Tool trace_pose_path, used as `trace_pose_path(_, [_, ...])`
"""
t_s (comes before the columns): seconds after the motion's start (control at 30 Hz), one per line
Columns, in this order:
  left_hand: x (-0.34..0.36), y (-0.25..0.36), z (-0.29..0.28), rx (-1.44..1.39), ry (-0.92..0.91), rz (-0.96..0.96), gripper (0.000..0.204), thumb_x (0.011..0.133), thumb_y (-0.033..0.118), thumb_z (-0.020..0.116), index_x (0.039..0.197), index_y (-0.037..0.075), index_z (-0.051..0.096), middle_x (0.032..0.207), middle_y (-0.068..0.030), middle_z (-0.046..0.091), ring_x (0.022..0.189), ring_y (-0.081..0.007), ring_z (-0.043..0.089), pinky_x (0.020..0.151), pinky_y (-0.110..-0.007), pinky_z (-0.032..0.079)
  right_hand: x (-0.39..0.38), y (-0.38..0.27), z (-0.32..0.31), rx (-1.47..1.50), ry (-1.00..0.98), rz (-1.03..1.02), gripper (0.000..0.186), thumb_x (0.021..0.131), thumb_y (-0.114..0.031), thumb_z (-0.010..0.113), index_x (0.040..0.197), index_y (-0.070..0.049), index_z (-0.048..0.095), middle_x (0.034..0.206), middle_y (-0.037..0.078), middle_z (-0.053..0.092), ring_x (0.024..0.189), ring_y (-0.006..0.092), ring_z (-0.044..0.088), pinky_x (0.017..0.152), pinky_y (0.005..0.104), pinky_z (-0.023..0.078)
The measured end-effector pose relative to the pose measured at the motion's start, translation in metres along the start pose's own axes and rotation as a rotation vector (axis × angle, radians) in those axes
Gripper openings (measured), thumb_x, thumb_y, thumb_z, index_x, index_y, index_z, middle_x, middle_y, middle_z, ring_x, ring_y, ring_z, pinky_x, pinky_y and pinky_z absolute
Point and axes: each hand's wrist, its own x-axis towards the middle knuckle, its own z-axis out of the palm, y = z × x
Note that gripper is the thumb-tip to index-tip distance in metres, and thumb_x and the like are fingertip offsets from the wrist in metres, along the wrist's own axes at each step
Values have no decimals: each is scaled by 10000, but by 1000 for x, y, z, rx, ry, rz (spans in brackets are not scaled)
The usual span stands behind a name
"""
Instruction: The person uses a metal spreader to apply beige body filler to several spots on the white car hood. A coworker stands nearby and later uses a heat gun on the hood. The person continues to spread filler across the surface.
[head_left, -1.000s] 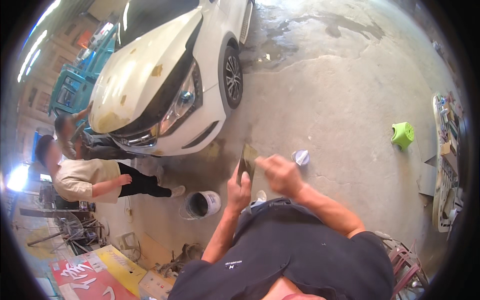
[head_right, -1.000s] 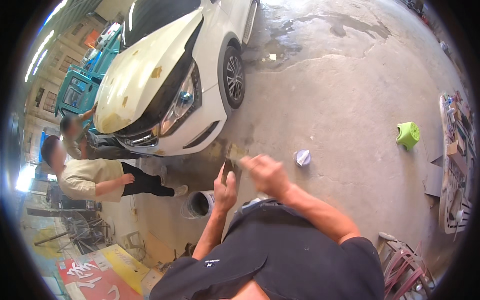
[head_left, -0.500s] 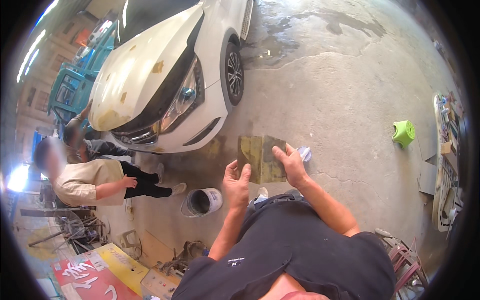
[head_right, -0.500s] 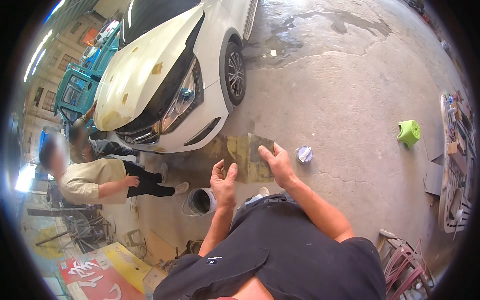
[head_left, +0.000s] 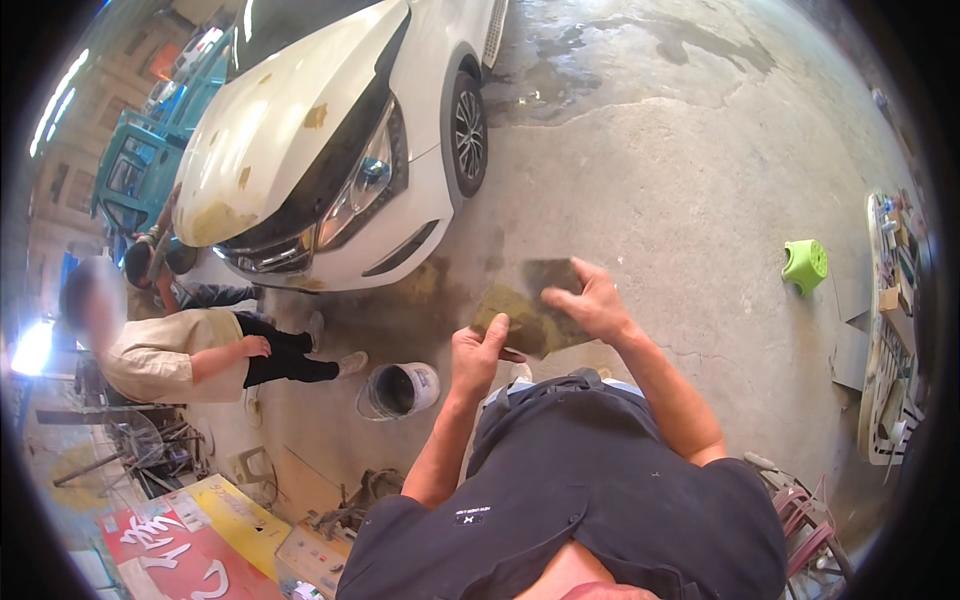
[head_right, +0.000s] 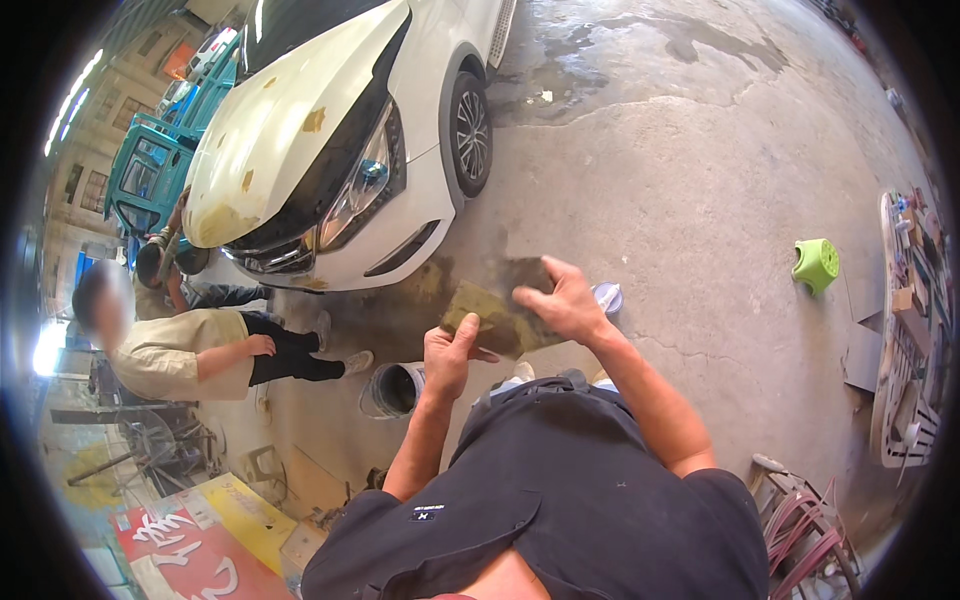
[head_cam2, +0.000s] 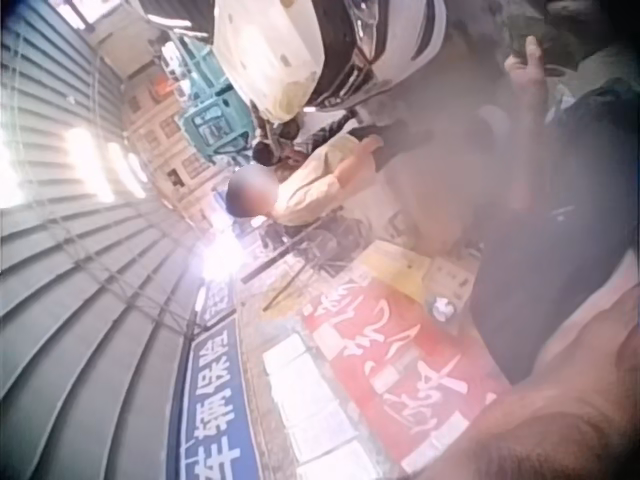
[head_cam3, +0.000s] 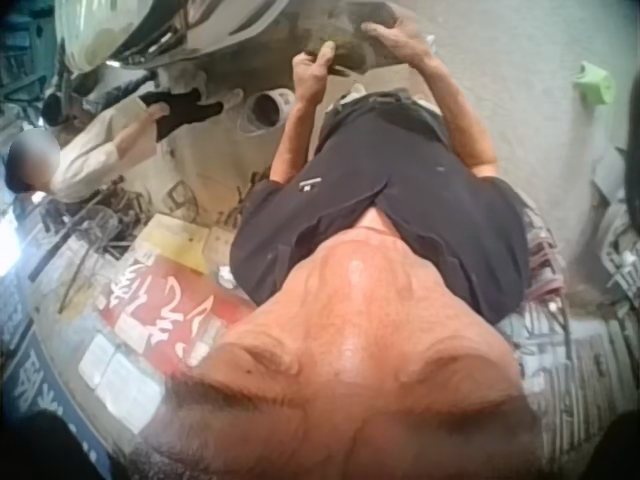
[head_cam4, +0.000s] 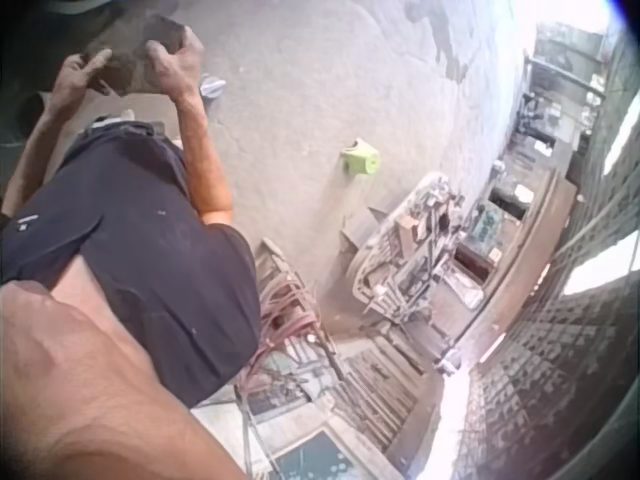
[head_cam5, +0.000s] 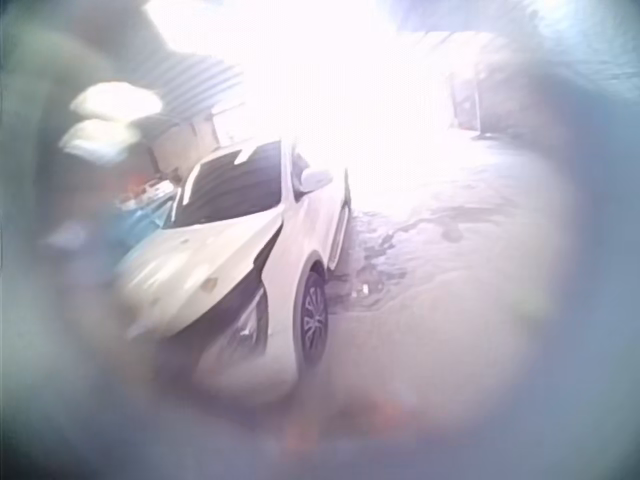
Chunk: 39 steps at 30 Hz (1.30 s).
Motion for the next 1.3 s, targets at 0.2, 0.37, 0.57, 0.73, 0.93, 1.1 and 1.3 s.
trace_pose_path(0.2, [-5, -16, 11, 56, 43, 157, 258, 1063, 167, 646, 1202, -45, 693, 1020, -77, 747, 876, -146, 704, 774, -312, 608, -10, 2, 18, -7, 182, -133, 265, 952, -90, 697, 1187, 27, 662, 1002, 49, 733, 902, 119, 654, 821, 306, 553])
trace_pose_path(0.37, [-9, -25, 13, 290, -31, 274, 259, 1080, 186, 619, 1225, -25, 658, 918, -53, 726, 817, -125, 638, 747, -301, 530, -11, 6, 19, 32, 283, -78, 248, 1004, -126, 694, 1204, 19, 670, 1009, 55, 739, 912, 133, 668, 846, 321, 557])
trace_pose_path(0.57, [-14, -17, 12, 514, -79, 320, 244, 1081, 202, 610, 1209, -2, 651, 815, -119, 693, 712, -173, 626, 653, -351, 507, -18, 23, 35, -69, 304, -142, 211, 1022, -120, 693, 1195, -1, 669, 1015, 41, 735, 919, 119, 663, 822, 310, 550])
trace_pose_path(0.73, [-15, -20, 13, 530, -72, 423, 228, 1076, 186, 607, 1197, -3, 651, 812, -156, 693, 684, -230, 640, 646, -367, 513, -20, 14, 42, -93, 318, -194, 195, 992, -114, 693, 1158, -12, 679, 998, 133, 762, 921, 180, 702, 835, 351, 553])
trace_pose_path(0.93, [-13, -26, 5, 531, -90, 441, 218, 1080, 183, 597, 1154, -17, 641, 785, -149, 684, 667, -218, 632, 632, -371, 510, -24, 11, 53, -120, 245, -165, 169, 991, -86, 679, 1141, -10, 660, 991, 78, 738, 912, 147, 663, 823, 338, 542])
trace_pose_path(1.1, [-16, -26, 0, 364, -74, 210, 275, 1103, 199, 574, 1228, -36, 644, 996, -56, 715, 893, -115, 623, 792, -291, 526, -24, 0, 60, -88, 170, -156, 207, 984, -87, 684, 1169, 5, 667, 1010, 72, 747, 926, 142, 667, 840, 329, 554])
trace_pose_path(1.3, [-18, -26, 0, -69, -139, 106, 427, 1055, 239, 601, 1382, -30, 548, 1246, -121, 660, 1152, -178, 626, 1008, -337, 508, -13, -3, 29, 108, 172, -7, 274, 965, -83, 724, 1221, 6, 684, 1078, 59, 754, 973, 122, 680, 871, 306, 566])
